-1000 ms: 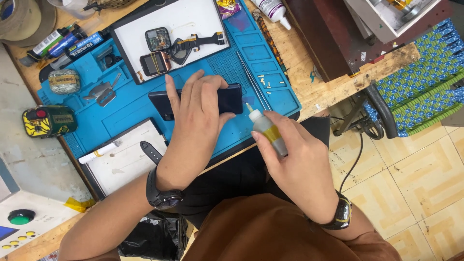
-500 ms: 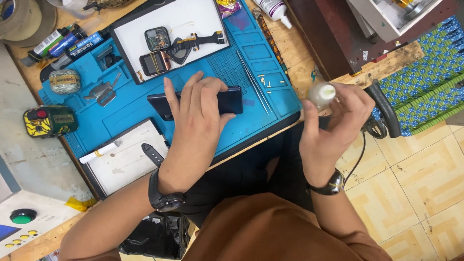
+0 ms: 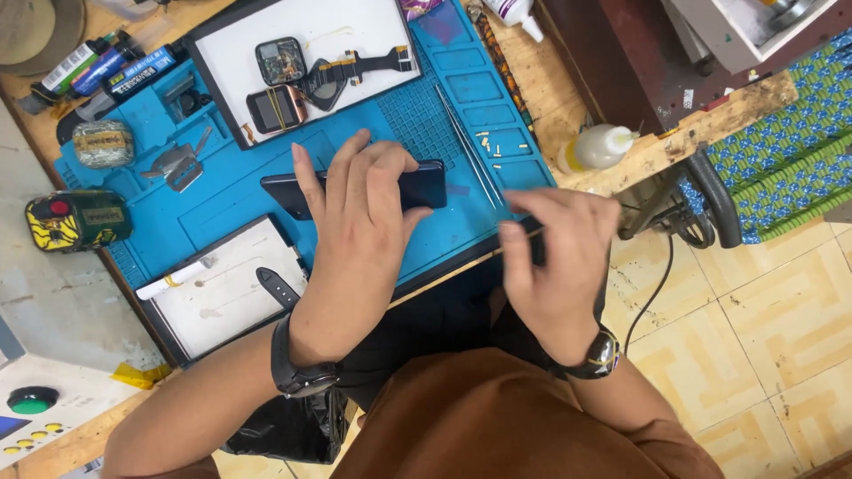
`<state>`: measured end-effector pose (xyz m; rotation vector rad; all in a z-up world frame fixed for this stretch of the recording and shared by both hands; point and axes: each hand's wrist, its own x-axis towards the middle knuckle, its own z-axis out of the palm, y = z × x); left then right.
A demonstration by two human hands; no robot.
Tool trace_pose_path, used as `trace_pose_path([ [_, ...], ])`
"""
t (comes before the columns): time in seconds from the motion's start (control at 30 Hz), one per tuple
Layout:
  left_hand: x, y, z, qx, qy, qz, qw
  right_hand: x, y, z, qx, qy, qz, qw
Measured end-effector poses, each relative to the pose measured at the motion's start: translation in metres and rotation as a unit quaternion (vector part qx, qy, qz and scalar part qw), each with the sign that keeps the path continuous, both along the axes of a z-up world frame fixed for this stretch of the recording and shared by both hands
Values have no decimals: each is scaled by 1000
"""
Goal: The person applies adhesive to the edges of a smartphone back cover and presses it onto the device. They then use a screwdriver to tighten screws on the phone's frame and pry at the internal components.
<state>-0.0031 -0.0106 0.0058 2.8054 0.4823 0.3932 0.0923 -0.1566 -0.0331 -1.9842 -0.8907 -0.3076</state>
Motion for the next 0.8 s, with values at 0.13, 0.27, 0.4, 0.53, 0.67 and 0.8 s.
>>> trace_pose_path([
  [0.13, -1, -3, -1, -1, -9, 6, 1000, 4, 19, 11, -149, -45, 117, 981],
  [0.27, -1, -3, -4, 12, -16, 11, 1000, 10, 29, 12, -163, -77, 148, 972],
  [0.4, -1, -5, -3, 16, -18, 16, 1000, 15, 34, 8, -156, -95, 162, 970],
  [0.53, -1, -4, -3, 32, -11, 18, 999, 21, 34, 6, -169, -130, 173, 962],
  [0.67, -1, -3, -4, 27, -16, 17, 999, 23, 32, 2, -165, -116, 193, 960],
  [0.8, 0, -3, -5, 31, -15, 19, 999, 24, 32, 0, -161, -124, 199, 959],
])
